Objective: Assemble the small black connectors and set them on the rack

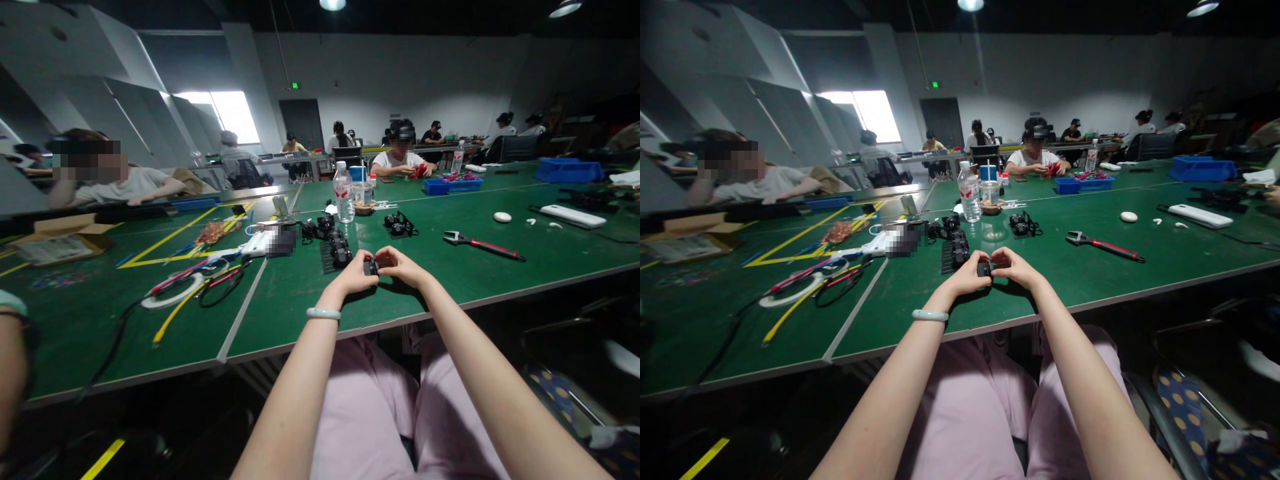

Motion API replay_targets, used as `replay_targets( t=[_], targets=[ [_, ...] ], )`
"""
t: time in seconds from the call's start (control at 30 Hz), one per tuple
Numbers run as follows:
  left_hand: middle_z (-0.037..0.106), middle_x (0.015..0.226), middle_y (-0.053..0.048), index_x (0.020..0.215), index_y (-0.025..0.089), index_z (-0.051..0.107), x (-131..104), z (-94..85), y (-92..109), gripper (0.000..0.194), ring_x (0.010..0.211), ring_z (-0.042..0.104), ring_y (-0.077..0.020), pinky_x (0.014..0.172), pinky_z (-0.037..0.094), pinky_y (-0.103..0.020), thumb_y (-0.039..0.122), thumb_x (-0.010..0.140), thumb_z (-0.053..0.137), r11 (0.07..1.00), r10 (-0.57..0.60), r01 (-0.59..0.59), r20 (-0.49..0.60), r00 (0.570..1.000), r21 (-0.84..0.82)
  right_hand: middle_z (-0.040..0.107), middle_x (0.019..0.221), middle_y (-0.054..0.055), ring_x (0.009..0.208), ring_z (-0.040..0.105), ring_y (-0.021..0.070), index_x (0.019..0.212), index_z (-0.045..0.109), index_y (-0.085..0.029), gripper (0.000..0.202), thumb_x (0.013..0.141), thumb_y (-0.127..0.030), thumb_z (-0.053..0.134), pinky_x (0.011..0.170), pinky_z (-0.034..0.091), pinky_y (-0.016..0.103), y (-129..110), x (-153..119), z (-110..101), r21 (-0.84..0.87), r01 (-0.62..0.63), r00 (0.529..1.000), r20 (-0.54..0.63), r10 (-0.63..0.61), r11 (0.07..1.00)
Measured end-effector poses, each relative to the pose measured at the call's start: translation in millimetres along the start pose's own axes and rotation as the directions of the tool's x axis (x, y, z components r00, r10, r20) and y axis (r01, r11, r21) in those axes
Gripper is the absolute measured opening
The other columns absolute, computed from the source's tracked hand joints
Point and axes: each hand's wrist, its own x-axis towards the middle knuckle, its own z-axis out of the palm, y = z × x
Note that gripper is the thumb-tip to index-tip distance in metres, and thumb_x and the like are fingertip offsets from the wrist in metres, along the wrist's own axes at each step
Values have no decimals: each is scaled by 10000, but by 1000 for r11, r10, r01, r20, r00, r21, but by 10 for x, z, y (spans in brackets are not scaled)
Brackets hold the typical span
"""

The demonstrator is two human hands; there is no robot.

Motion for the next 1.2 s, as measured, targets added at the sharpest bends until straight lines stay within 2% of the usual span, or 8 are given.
replay_targets(
  t=[0.17, 0.6, 1.2],
  targets=[
    [459, 910, -12, 993, 167, 373, -4, -3, 0, 440, 815, 472, -148, 734, 413, -274, 211, 602, 568, 1000, 11, -11, -3, 1000, -6, 530, 927, -4, 931, 502, 165, 907, 475, -223, 423, 550, -219, 702, 829, 387, 315, -13, 1, 6, -18, 15, 1000, 11, -15, 1000],
    [452, 907, -12, 1007, 168, 368, 19, 19, -49, 458, 800, 469, -141, 713, 415, -266, 221, 599, 570, 1000, -1, 1, 2, 1000, -21, 537, 831, -17, 784, 514, 125, 864, 497, -194, 318, 605, -263, 669, 747, 394, 270, 9, -3, 19, -16, -21, 1000, -2, 21, 1000],
    [418, 877, 4, 990, 172, 353, 18, 25, -37, 442, 770, 445, -124, 677, 403, -236, 182, 593, 549, 1000, 6, -6, 3, 1000, -31, 562, 781, -4, 739, 504, 117, 840, 539, -169, 224, 688, -325, 592, 726, 385, 263, -42, -21, 28, -191, -10, 999, -37, 3, 982]
  ],
)
